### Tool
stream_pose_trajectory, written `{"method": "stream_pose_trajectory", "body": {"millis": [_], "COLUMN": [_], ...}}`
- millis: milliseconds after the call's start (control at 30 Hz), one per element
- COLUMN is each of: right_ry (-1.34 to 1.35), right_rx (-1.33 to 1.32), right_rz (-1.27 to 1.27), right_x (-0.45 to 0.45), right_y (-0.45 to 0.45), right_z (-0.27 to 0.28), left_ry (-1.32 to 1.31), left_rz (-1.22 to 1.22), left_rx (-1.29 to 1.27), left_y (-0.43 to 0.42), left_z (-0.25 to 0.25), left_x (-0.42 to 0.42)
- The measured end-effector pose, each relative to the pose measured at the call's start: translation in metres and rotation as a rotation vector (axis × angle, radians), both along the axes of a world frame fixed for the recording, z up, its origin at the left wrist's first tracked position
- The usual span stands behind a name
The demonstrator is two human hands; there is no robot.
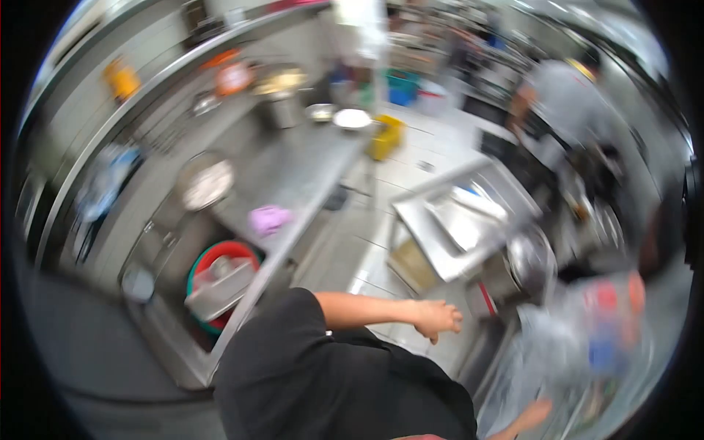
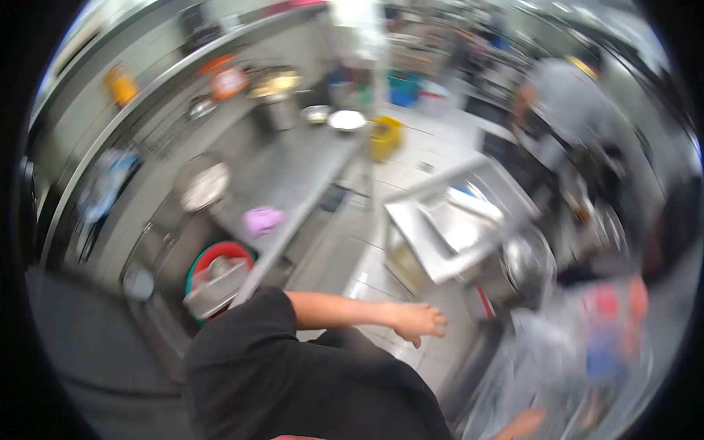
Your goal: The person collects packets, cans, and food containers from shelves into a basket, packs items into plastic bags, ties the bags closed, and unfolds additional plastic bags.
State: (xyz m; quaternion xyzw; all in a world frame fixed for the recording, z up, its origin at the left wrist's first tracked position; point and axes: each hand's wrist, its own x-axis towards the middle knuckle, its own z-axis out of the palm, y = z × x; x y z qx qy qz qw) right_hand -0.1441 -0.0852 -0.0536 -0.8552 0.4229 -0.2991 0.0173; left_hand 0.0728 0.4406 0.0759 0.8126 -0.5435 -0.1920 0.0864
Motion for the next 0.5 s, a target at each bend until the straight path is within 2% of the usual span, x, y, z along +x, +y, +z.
{"method": "stream_pose_trajectory", "body": {"millis": [33, 67, 100, 167, 200, 233, 267, 300, 333, 367, 433, 467, 500], "right_ry": [-0.163, -0.257, -0.342, -0.422, -0.425, -0.395, -0.243, -0.078, -0.056, -0.042, -0.054, -0.064, -0.061], "right_rx": [-0.125, -0.374, -0.636, -0.267, 0.081, 0.272, 0.306, 0.315, 0.256, 0.190, 0.214, 0.217, 0.314], "right_rz": [0.207, 0.242, 0.241, 0.567, 0.838, 1.064, 1.296, 1.526, 1.669, 1.805, 1.915, 1.914, 1.980], "right_x": [0.027, 0.064, 0.106, 0.205, 0.233, 0.257, 0.274, 0.293, 0.308, 0.321, 0.330, 0.333, 0.333], "right_y": [-0.058, 0.036, 0.154, 0.249, 0.315, 0.392, 0.458, 0.510, 0.561, 0.609, 0.689, 0.721, 0.748], "right_z": [-0.058, -0.001, 0.078, 0.050, 0.065, 0.078, 0.092, 0.097, 0.102, 0.109, 0.132, 0.141, 0.149], "left_ry": [0.035, 0.016, 0.097, 0.185, 0.196, 0.124, -0.003, -0.211, -0.370, -0.713, -0.900, -1.043, -1.263], "left_rz": [0.110, 0.204, 0.341, 0.618, 0.766, 0.877, 0.914, 1.067, 1.099, 1.114, 1.343, 1.383, 1.389], "left_rx": [0.051, 0.058, 0.050, -0.048, -0.142, -0.198, -0.446, -0.583, -0.662, -0.692, -0.762, -0.856, -0.781], "left_y": [0.040, 0.087, 0.135, 0.240, 0.292, 0.349, 0.407, 0.463, 0.500, 0.545, 0.605, 0.642, 0.666], "left_z": [-0.019, -0.031, -0.036, -0.028, -0.016, -0.001, 0.038, 0.062, 0.146, 0.186, 0.288, 0.321, 0.360], "left_x": [0.003, 0.004, 0.004, 0.013, 0.013, 0.017, 0.014, 0.019, 0.002, 0.000, -0.023, -0.024, -0.032]}}
